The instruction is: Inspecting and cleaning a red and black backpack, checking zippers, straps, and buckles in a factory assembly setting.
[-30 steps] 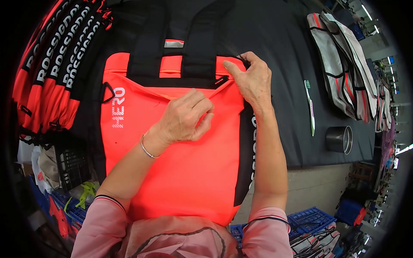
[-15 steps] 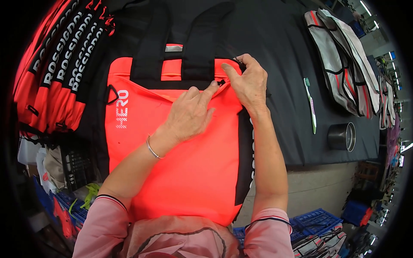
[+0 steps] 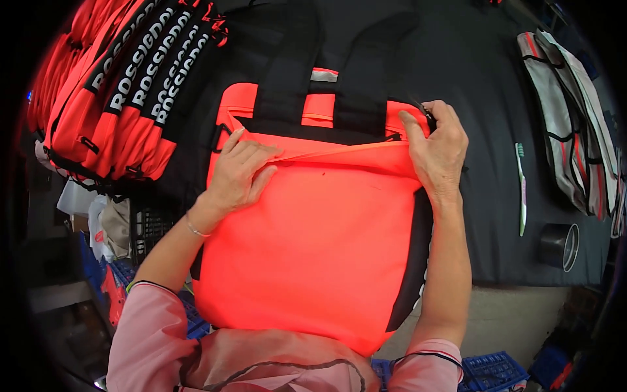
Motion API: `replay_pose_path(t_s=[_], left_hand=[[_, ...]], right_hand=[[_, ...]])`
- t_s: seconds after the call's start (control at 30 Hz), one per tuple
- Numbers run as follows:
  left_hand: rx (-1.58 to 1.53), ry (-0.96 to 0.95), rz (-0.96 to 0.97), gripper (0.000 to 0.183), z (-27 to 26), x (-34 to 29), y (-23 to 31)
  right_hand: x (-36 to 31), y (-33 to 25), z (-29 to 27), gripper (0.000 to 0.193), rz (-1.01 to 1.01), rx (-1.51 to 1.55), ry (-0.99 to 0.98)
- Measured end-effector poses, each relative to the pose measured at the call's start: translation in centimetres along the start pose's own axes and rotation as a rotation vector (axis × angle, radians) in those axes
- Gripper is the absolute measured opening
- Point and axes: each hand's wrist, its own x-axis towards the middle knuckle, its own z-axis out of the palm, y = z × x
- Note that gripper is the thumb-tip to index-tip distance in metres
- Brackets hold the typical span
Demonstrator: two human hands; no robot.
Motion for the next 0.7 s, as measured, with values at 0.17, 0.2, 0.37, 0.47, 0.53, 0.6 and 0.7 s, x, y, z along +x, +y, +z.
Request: replay_pose_path(t_s=[0.17, 0.2, 0.37, 0.47, 0.53, 0.6, 0.7], left_hand=[[-0.016, 0.148, -0.009, 0.02, 0.7, -0.2, -0.1], [-0.014, 0.148, -0.013, 0.02, 0.8, -0.1, -0.1], [-0.01, 0.174, 0.013, 0.021, 1.0, -0.1, -0.3], [-0.001, 0.21, 0.042, 0.023, 0.8, -0.3, -0.5], [0.001, 0.209, 0.031, 0.02, 0.6, 0.0, -0.3], [0.001, 0.217, 0.027, 0.018, 0.5, 0.2, -0.2], [0.006, 0.184, 0.002, 0.025, 0.5, 0.5, -0.3]], right_hand=[[-0.1, 0.1, 0.4, 0.024, -0.016, 0.009, 0.011], [-0.1, 0.4, 0.3, 0.024, -0.021, 0.022, 0.01], [-0.2, 0.8, 0.3, 0.024, 0.008, 0.034, 0.005], [-0.1, 0.8, 0.5, 0.025, 0.008, 0.031, -0.003], [0.1, 0.9, 0.3, 0.025, 0.009, 0.025, 0.006], [0.2, 1.5, 0.8, 0.025, 0.025, 0.066, 0.003], [0.8, 2.0, 0.8, 0.026, 0.084, 0.101, -0.011]])
